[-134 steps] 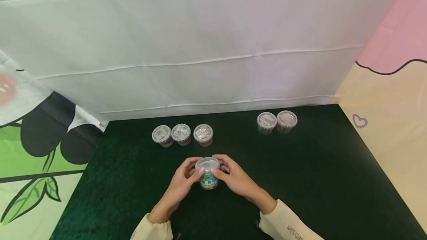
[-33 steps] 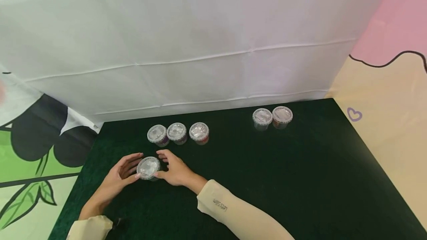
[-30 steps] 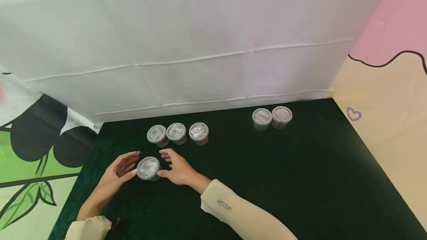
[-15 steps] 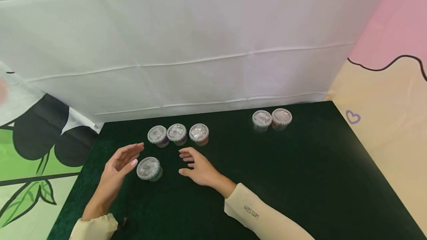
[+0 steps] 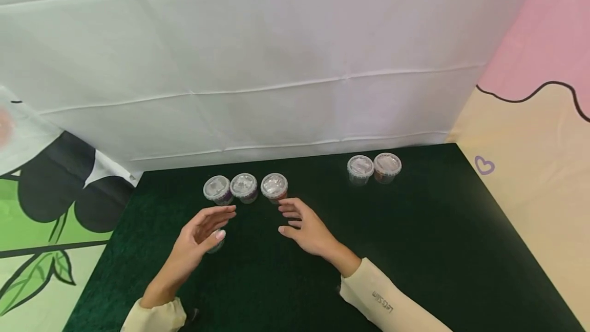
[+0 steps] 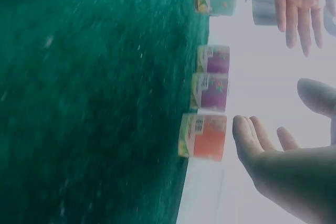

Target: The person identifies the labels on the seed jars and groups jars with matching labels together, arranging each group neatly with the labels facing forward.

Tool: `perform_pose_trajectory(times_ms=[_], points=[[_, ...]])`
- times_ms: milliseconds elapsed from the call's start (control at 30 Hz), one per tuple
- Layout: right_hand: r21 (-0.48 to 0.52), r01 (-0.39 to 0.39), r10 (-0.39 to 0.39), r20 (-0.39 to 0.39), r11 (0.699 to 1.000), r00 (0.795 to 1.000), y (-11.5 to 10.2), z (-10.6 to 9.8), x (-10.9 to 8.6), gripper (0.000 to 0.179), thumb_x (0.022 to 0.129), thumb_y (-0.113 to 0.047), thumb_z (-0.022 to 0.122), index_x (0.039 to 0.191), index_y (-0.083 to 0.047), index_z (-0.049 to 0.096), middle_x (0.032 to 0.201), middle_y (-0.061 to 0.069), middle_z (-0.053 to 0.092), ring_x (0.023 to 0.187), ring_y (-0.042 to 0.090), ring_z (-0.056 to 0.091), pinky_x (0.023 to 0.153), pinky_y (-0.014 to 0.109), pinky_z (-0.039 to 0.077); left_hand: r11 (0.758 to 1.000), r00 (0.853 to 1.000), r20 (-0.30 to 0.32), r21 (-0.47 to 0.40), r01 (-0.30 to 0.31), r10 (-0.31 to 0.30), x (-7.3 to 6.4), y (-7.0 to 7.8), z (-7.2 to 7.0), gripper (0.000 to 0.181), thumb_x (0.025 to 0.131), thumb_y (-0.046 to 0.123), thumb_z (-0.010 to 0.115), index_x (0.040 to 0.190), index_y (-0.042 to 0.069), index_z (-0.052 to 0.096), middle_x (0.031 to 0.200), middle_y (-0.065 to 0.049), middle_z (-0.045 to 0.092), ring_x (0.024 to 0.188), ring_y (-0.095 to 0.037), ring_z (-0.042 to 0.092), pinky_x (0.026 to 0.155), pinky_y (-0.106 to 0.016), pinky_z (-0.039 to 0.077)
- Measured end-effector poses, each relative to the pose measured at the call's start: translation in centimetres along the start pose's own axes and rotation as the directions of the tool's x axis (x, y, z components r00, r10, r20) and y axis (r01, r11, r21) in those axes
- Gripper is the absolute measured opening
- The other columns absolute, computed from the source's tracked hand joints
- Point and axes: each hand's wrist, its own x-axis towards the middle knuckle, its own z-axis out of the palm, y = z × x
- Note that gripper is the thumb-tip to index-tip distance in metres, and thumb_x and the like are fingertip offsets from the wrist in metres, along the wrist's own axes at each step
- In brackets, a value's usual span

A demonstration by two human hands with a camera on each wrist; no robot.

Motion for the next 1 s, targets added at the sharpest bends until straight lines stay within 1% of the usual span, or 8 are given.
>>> perform_pose_trajectory(times_ms=[100,233,333,433,500,600,867,1000], points=[[0.01,0.0,0.0,-0.022,1.0,1.0,0.1,-0.8,-0.5,0.055,0.104,-0.002,0.061,0.153,0.006,0.038,0.153,0.032,0.047,0.143,0.053,0.044,0.118,0.058,0.042,1.0,0.999,0.036,-0.023,0.015,-0.014,0.3,0.0,1.4,0.045,0.106,0.009,0.062,0.149,0.006,0.05,0.155,-0.015,0.053,0.139,-0.01,0.054,0.114,-0.021,0.043],[0.012,-0.015,0.016,-0.054,1.0,0.998,0.2,-1.5,-1.0,0.055,0.104,-0.002,0.061,0.153,0.007,0.038,0.153,0.032,0.047,0.143,0.051,0.045,0.118,0.058,0.042,0.997,0.996,0.083,-0.07,0.024,-0.018,0.9,-0.1,3.5,0.046,0.105,0.01,0.063,0.15,0.006,0.05,0.156,-0.017,0.053,0.142,-0.024,0.053,0.115,-0.025,0.044],[0.006,-0.031,0.031,-0.08,1.0,0.996,0.3,-2.0,-1.4,0.055,0.104,-0.003,0.061,0.153,0.005,0.038,0.153,0.032,0.047,0.143,0.05,0.046,0.119,0.057,0.042,0.994,0.993,0.114,-0.101,0.03,-0.019,1.3,-0.3,5.0,0.047,0.105,0.01,0.064,0.149,0.005,0.05,0.156,-0.021,0.052,0.142,-0.033,0.052,0.118,-0.04,0.045],[-0.01,-0.041,0.04,-0.102,0.999,0.994,0.5,-2.6,-1.9,0.054,0.105,-0.002,0.061,0.154,0.003,0.039,0.153,0.031,0.047,0.143,0.048,0.047,0.118,0.056,0.043,0.992,0.99,0.139,-0.122,0.044,-0.027,1.9,-0.4,6.2,0.047,0.105,0.011,0.064,0.15,0.005,0.049,0.156,-0.021,0.052,0.142,-0.037,0.052,0.119,-0.056,0.041],[-0.019,-0.056,0.053,-0.123,0.998,0.991,0.5,-2.9,-2.2,0.054,0.104,-0.001,0.061,0.154,0.002,0.04,0.153,0.031,0.048,0.143,0.047,0.048,0.118,0.056,0.043,0.989,0.988,0.152,-0.139,0.054,-0.033,2.2,-0.6,6.8,0.048,0.105,0.012,0.064,0.15,0.005,0.048,0.157,-0.02,0.051,0.142,-0.037,0.052,0.119,-0.061,0.039],[-0.028,-0.078,0.073,-0.154,0.997,0.985,0.7,-3.3,-2.6,0.054,0.104,0.0,0.061,0.153,0.001,0.04,0.153,0.029,0.049,0.142,0.046,0.05,0.118,0.056,0.044,0.984,0.986,0.162,-0.163,0.069,-0.043,2.9,-0.8,7.7,0.05,0.106,0.012,0.064,0.152,0.003,0.045,0.158,-0.02,0.05,0.143,-0.036,0.051,0.119,-0.058,0.04],[-0.059,-0.127,0.109,-0.249,0.99,0.962,1.2,-4.9,-3.6,0.052,0.104,-0.002,0.062,0.152,-0.001,0.042,0.153,0.027,0.051,0.142,0.043,0.05,0.117,0.057,0.045,0.967,0.98,0.176,-0.217,0.133,-0.095,4.2,-1.5,9.7,0.055,0.106,0.013,0.064,0.154,0.002,0.041,0.16,-0.022,0.047,0.145,-0.037,0.05,0.118,-0.041,0.045],[-0.062,-0.183,0.154,-0.321,0.981,0.935,1.3,-5.9,-4.0,0.052,0.105,-0.003,0.06,0.153,0.0,0.041,0.154,0.025,0.051,0.143,0.043,0.05,0.116,0.058,0.046,0.961,0.979,0.169,-0.229,0.153,-0.116,4.9,-1.8,10.6,0.055,0.106,0.013,0.063,0.155,0.002,0.04,0.159,-0.019,0.048,0.145,-0.036,0.05,0.118,-0.041,0.045]])
